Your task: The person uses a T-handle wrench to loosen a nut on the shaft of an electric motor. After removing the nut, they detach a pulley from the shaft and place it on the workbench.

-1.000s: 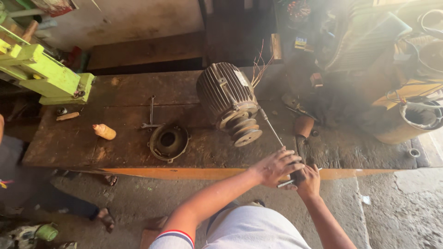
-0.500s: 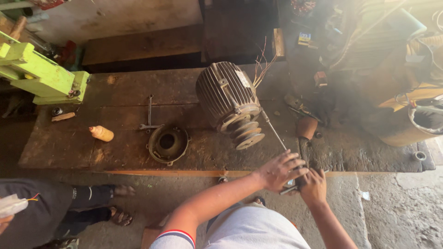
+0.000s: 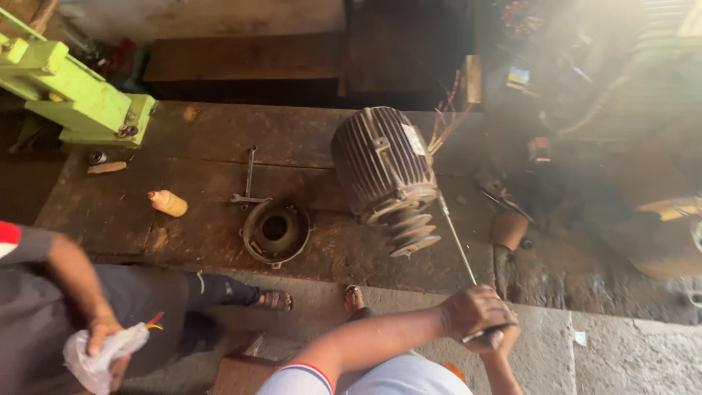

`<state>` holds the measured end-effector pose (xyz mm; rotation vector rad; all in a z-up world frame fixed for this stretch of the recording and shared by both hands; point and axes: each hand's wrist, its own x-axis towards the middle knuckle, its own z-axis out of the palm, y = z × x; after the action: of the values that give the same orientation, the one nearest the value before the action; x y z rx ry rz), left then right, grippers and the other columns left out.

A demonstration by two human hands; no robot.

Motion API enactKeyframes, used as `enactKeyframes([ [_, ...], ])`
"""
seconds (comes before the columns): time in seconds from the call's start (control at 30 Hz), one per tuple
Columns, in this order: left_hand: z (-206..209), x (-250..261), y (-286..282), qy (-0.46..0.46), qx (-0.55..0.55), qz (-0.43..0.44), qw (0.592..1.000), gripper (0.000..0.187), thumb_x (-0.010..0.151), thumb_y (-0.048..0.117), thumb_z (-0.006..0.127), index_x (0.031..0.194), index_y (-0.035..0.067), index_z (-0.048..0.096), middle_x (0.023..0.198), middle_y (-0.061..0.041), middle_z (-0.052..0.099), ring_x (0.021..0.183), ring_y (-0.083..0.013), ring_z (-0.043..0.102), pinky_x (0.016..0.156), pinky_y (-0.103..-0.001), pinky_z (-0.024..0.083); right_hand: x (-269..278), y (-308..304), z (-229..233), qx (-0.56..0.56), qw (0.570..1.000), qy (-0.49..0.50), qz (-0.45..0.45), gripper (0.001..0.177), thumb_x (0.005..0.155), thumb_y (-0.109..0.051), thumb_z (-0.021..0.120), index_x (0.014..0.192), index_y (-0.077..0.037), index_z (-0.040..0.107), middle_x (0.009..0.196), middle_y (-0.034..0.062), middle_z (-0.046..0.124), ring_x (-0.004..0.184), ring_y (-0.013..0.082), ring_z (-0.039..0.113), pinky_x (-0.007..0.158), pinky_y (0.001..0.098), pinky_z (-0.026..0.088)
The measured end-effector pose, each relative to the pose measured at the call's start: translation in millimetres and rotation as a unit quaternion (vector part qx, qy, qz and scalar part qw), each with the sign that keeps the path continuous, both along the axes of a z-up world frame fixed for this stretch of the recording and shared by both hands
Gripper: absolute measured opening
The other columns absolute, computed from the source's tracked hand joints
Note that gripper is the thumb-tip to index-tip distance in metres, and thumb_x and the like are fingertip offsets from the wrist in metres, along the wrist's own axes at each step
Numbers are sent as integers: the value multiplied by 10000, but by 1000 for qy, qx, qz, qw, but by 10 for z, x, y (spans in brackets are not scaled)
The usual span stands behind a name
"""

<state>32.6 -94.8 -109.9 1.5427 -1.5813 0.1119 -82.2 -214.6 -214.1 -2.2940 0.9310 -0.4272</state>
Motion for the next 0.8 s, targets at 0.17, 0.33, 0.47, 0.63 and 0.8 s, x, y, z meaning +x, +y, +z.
enactKeyframes([
  [0.17, -41, 145, -78, -21, 65, -19, 998, 484, 823, 425, 649, 1200, 124, 685, 1140, -100, 738, 991, -262, 721, 970, -406, 540, 81, -45, 44, 162, 976, -144, 20, 95, 930, -112, 608, 999, -99, 672, 978, 49, 714, 913, 158, 707, 738, 321, 560],
  [0.33, 220, 224, 99, -50, 98, -72, 991, 704, 800, 504, 702, 1394, 151, 570, 1390, -137, 650, 1321, -333, 625, 1227, -504, 443, -13, -8, 252, -4, 991, -97, 93, 293, 744, -109, 707, 1025, -51, 645, 977, 122, 691, 907, 286, 682, 742, 377, 530],
  [0.47, 661, 650, 470, -160, 157, -87, 971, 771, 701, 488, 737, 1415, 272, 543, 1436, -110, 595, 1367, -303, 520, 1211, -580, 330, -134, 54, 590, -146, 981, -24, 128, 196, 766, -173, 749, 949, -111, 718, 798, 116, 678, 818, 331, 669, 780, 408, 507],
  [0.63, 1204, 1709, 1185, -84, 61, 99, 990, 419, 967, 286, 682, 1366, 203, 583, 1461, -63, 546, 1423, -279, 527, 1285, -529, 376, -261, 145, 961, -98, 994, 41, 1, 301, 927, -276, 714, 1214, -200, 767, 738, 142, 656, 757, 326, 654, 774, 426, 509],
  [0.8, 1377, 2553, 1434, -45, 27, 286, 957, 416, 981, 314, 658, 1343, 129, 569, 1455, -133, 521, 1408, -329, 487, 1193, -509, 380, 84, 119, 924, -158, 985, 44, 56, 338, 958, -297, 679, 1281, -209, 724, 816, 127, 708, 751, 334, 662, 811, 427, 500],
])
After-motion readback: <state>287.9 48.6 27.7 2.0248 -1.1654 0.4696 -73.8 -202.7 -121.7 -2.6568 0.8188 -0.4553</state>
